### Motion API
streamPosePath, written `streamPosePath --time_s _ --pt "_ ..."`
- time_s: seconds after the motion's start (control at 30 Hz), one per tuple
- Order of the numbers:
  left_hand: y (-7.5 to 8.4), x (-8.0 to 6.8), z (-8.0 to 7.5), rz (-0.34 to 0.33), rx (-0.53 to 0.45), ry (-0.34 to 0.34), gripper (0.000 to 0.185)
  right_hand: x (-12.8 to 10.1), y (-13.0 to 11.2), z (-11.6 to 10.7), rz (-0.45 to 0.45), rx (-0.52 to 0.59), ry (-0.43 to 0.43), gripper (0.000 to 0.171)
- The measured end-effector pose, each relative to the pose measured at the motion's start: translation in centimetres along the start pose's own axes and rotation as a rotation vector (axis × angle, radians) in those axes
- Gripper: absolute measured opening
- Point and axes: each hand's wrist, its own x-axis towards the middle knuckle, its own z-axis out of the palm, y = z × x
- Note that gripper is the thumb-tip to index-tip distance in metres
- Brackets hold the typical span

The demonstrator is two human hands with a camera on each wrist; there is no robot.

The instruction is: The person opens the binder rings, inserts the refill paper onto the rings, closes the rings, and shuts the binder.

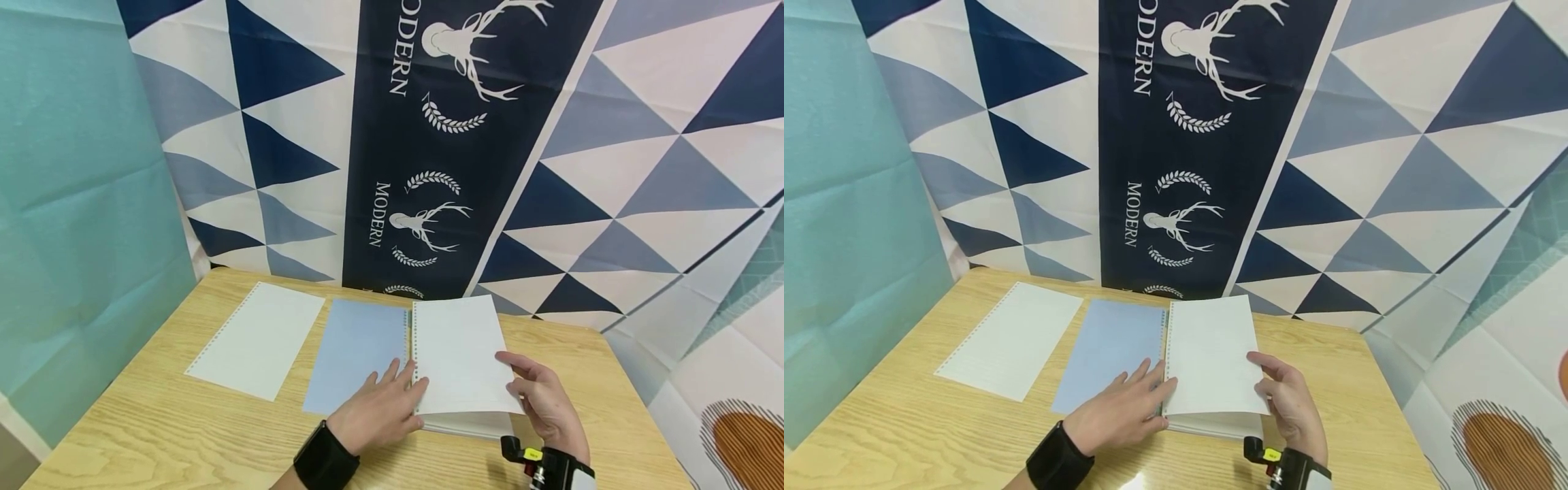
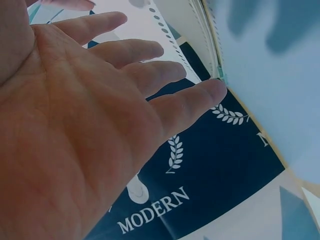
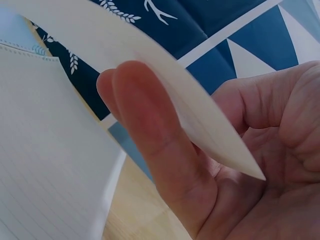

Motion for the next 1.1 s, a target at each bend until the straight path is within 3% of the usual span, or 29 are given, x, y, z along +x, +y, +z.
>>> streamPosePath --time_s 0.5,1.1 --pt "-0.11 -0.11 0.57 -0.011 -0.056 -0.044 0.057 0.16 0.26 0.05 -0.002 -0.012 -0.016 0.065" --pt "-0.18 0.05 0.92 -0.033 0.002 -0.096 0.053 0.58 0.53 0.37 0.006 -0.006 -0.019 0.066"
